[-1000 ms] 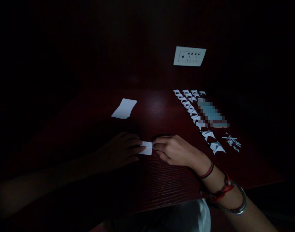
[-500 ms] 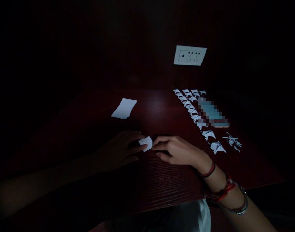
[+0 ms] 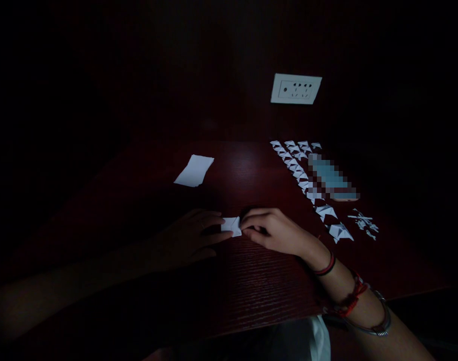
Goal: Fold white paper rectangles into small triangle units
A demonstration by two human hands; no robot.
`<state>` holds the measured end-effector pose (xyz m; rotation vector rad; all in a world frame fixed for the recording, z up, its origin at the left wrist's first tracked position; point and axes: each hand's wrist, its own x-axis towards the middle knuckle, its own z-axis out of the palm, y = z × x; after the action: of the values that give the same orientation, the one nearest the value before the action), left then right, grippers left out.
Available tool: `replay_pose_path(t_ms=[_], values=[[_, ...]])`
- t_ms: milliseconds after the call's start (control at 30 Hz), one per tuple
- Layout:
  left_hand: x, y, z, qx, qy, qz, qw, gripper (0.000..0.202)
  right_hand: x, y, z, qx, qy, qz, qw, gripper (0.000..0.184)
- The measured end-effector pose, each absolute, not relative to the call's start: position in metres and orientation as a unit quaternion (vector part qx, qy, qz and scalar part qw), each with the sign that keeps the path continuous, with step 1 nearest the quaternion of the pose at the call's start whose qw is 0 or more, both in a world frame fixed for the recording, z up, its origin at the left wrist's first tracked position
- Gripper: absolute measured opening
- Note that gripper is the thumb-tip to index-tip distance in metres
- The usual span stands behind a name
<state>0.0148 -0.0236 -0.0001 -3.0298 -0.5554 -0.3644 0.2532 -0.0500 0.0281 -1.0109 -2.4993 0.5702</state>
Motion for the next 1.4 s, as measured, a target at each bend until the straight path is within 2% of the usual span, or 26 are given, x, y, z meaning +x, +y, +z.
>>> replay_pose_path(t_ms=[67, 167, 367, 533, 667, 867, 1400], values=[[0.015, -0.023, -0.003, -0.975, -0.178, -0.129, 0.011, 0.034, 0.253, -0.046, 0.023, -0.39, -0.874, 0.18, 0.229, 0.022], [0.016, -0.022, -0.006, -0.975, -0.177, -0.135, -0.002, 0.033, 0.251, -0.04, 0.018, -0.401, -0.868, 0.166, 0.24, 0.027], [0.016, -0.021, -0.006, -0.975, -0.18, -0.131, -0.003, 0.031, 0.244, -0.036, 0.015, -0.406, -0.864, 0.192, 0.226, 0.012], [0.016, -0.021, -0.006, -0.976, -0.178, -0.13, -0.002, 0.031, 0.243, -0.035, 0.013, -0.423, -0.857, 0.182, 0.229, 0.019], [0.016, -0.021, -0.008, -0.976, -0.17, -0.133, -0.006, 0.031, 0.244, -0.033, 0.012, -0.418, -0.858, 0.193, 0.227, 0.009], [0.015, -0.02, -0.012, -0.976, -0.171, -0.134, -0.008, 0.03, 0.243, -0.036, 0.016, -0.413, -0.854, 0.211, 0.237, 0.004], [0.015, -0.02, -0.01, -0.977, -0.163, -0.134, -0.007, 0.03, 0.247, -0.045, 0.017, -0.35, -0.888, 0.182, 0.236, 0.012]])
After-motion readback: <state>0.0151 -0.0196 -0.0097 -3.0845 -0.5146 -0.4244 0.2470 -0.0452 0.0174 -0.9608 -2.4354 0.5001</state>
